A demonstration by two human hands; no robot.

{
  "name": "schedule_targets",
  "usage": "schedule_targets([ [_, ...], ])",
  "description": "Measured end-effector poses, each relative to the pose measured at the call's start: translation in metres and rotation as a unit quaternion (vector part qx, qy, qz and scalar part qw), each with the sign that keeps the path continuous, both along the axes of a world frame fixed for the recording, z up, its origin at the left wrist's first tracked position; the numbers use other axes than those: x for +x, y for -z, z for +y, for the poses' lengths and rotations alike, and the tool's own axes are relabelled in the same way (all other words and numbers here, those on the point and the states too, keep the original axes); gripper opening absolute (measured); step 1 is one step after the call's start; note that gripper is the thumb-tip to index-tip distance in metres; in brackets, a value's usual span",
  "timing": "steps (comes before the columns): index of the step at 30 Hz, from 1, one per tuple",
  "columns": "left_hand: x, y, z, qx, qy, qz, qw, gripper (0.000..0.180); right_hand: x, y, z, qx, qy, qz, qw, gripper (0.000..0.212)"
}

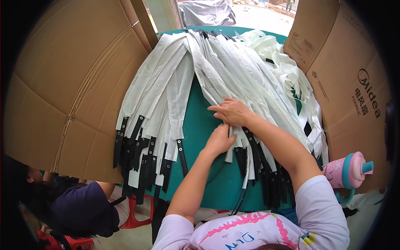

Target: Assembling white belt straps with black end pieces and organizing them on a table.

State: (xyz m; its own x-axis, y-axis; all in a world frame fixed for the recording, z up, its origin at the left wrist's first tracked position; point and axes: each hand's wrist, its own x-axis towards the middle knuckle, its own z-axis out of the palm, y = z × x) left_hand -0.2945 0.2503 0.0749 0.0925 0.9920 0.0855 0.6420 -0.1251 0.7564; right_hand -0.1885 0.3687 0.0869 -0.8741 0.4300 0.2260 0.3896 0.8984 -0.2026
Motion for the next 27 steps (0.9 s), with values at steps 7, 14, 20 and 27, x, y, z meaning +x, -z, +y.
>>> schedule_targets([
  [7, -0.089, 0.003, 0.001, 0.206, -0.406, 0.29, 0.841, 0.031, 0.025, -0.006, 0.005, 0.078, 0.053, 0.008, 0.995, 0.052],
  [14, -0.055, -0.013, 0.024, 0.087, -0.334, 0.226, 0.911, 0.029, 0.024, -0.01, 0.004, 0.208, 0.03, -0.057, 0.976, 0.067],
  [20, -0.089, 0.0, 0.023, 0.054, -0.43, 0.269, 0.86, 0.044, 0.015, 0.001, 0.008, 0.199, 0.053, -0.061, 0.977, 0.066],
  [27, -0.074, 0.0, 0.036, 0.18, -0.305, 0.221, 0.909, 0.015, -0.005, 0.003, 0.007, 0.222, 0.044, -0.052, 0.973, 0.063],
])
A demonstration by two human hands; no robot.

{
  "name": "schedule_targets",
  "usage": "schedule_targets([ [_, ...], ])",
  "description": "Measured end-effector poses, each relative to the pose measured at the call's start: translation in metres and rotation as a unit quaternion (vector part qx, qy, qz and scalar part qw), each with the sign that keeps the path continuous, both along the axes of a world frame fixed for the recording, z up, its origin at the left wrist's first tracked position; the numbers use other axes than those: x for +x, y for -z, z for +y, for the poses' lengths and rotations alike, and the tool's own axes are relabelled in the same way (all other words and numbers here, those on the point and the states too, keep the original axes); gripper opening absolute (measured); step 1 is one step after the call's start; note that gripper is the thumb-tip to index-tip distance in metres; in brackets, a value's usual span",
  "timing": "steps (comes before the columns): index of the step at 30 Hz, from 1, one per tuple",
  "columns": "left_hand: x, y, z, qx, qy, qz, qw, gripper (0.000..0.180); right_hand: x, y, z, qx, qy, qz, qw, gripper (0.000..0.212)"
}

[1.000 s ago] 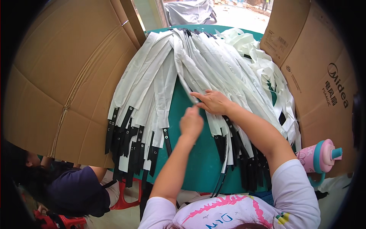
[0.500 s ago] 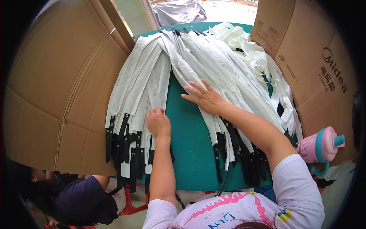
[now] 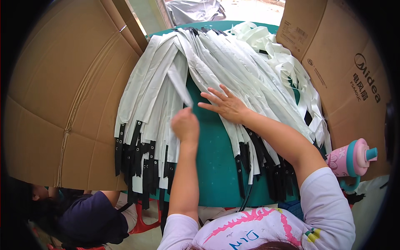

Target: Assembling white belt straps with black end pieces and organizing them on a table.

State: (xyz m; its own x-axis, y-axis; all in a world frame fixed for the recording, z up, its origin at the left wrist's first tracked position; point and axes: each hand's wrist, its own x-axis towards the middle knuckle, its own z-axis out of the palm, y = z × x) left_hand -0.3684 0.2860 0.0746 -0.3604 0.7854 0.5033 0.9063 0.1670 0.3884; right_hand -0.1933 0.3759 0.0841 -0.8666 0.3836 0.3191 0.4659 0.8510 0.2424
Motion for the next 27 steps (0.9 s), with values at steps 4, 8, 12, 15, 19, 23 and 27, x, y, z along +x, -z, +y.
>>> schedule_targets([
  [4, 0.034, 0.006, -0.005, -0.079, 0.186, -0.125, 0.971, 0.017, -0.009, 0.013, 0.014, -0.029, -0.086, 0.019, 0.996, 0.049],
  [8, -0.01, 0.017, -0.027, 0.042, 0.037, -0.045, 0.997, 0.03, -0.008, 0.01, 0.022, -0.015, -0.215, -0.041, 0.976, 0.025],
  [12, -0.046, 0.016, -0.046, -0.099, -0.092, 0.046, 0.99, 0.039, -0.014, -0.017, 0.022, -0.085, -0.23, -0.155, 0.957, 0.029],
  [15, -0.036, 0.021, -0.043, -0.1, -0.042, -0.036, 0.993, 0.033, -0.015, -0.013, 0.022, -0.211, -0.185, -0.085, 0.956, 0.044],
  [19, 0.017, 0.018, -0.03, -0.089, 0.161, -0.14, 0.973, 0.027, -0.033, -0.032, 0.009, -0.273, -0.08, -0.036, 0.958, 0.064],
  [23, 0.018, 0.024, -0.029, -0.034, 0.229, -0.138, 0.963, 0.021, -0.029, -0.008, 0.018, -0.233, -0.07, 0.005, 0.97, 0.029],
  [27, -0.041, 0.026, -0.034, 0.022, -0.054, 0.053, 0.997, 0.032, -0.011, -0.006, 0.019, -0.25, -0.044, 0.042, 0.966, 0.022],
])
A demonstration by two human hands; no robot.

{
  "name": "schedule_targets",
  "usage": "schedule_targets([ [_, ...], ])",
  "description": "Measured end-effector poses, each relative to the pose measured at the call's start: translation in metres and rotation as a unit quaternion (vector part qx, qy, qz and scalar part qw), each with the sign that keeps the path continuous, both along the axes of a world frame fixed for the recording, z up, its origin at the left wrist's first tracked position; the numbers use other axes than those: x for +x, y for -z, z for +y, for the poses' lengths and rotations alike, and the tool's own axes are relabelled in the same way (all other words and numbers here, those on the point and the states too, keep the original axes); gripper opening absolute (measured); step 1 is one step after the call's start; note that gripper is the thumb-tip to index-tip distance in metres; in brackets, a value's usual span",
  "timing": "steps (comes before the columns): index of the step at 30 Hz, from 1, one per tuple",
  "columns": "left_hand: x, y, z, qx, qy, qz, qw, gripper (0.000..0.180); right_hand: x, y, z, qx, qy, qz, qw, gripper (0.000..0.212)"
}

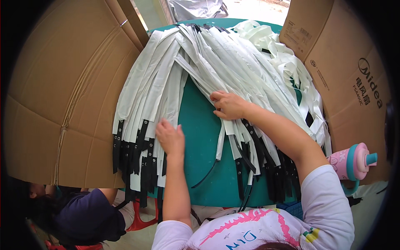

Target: Assembling white belt straps with black end pieces and organizing them on a table.

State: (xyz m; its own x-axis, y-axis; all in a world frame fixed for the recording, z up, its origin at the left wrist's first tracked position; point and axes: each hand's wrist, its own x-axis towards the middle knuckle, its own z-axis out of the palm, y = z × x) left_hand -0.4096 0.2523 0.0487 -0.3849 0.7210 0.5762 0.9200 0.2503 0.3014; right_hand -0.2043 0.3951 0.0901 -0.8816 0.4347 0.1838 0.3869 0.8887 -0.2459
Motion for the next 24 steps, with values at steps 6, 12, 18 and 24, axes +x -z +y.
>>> schedule_targets([
  [6, 0.0, -0.011, 0.009, -0.181, -0.077, -0.021, 0.98, 0.032, 0.009, 0.0, -0.001, 0.047, -0.08, -0.011, 0.996, 0.047],
  [12, 0.083, -0.02, 0.013, -0.085, 0.161, -0.209, 0.961, 0.034, 0.004, -0.012, -0.013, 0.143, -0.103, -0.02, 0.984, 0.06],
  [18, 0.052, -0.041, 0.007, -0.052, 0.207, -0.179, 0.96, 0.031, 0.01, 0.004, 0.003, 0.09, -0.154, -0.096, 0.979, 0.025],
  [24, -0.058, -0.066, 0.008, -0.037, -0.085, 0.077, 0.993, 0.034, 0.018, 0.0, -0.006, 0.04, -0.114, -0.073, 0.99, 0.036],
])
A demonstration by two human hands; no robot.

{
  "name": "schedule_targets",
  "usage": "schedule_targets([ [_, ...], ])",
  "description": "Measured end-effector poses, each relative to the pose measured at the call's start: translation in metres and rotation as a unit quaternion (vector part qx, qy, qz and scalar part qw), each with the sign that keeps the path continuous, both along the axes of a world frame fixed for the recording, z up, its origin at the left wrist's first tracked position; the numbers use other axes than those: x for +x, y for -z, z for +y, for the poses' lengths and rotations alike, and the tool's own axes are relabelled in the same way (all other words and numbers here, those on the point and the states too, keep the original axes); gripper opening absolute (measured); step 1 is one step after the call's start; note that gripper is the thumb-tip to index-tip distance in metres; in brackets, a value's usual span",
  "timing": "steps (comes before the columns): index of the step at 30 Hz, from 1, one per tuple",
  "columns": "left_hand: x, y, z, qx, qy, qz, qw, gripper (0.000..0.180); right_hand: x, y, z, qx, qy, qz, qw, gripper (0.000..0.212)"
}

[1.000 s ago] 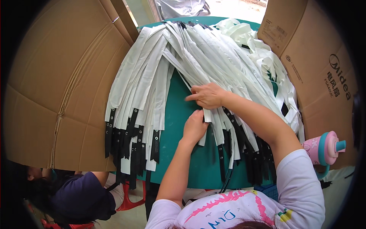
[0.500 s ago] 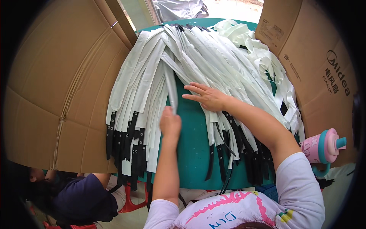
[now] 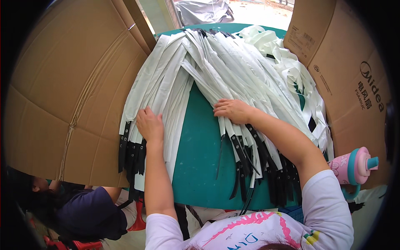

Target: Assembling white belt straps with black end pieces and organizing them on a table.

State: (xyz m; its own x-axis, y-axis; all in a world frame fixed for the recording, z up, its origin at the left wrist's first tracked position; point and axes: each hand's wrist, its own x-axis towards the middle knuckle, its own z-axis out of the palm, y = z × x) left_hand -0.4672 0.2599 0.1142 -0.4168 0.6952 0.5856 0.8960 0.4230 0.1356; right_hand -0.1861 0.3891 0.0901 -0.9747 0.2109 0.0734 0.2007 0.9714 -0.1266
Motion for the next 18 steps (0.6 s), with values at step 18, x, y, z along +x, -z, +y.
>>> schedule_targets([
  [18, -0.026, 0.005, 0.012, -0.041, 0.037, -0.023, 0.998, 0.031, -0.007, 0.012, 0.016, -0.064, -0.039, 0.095, 0.993, 0.021],
])
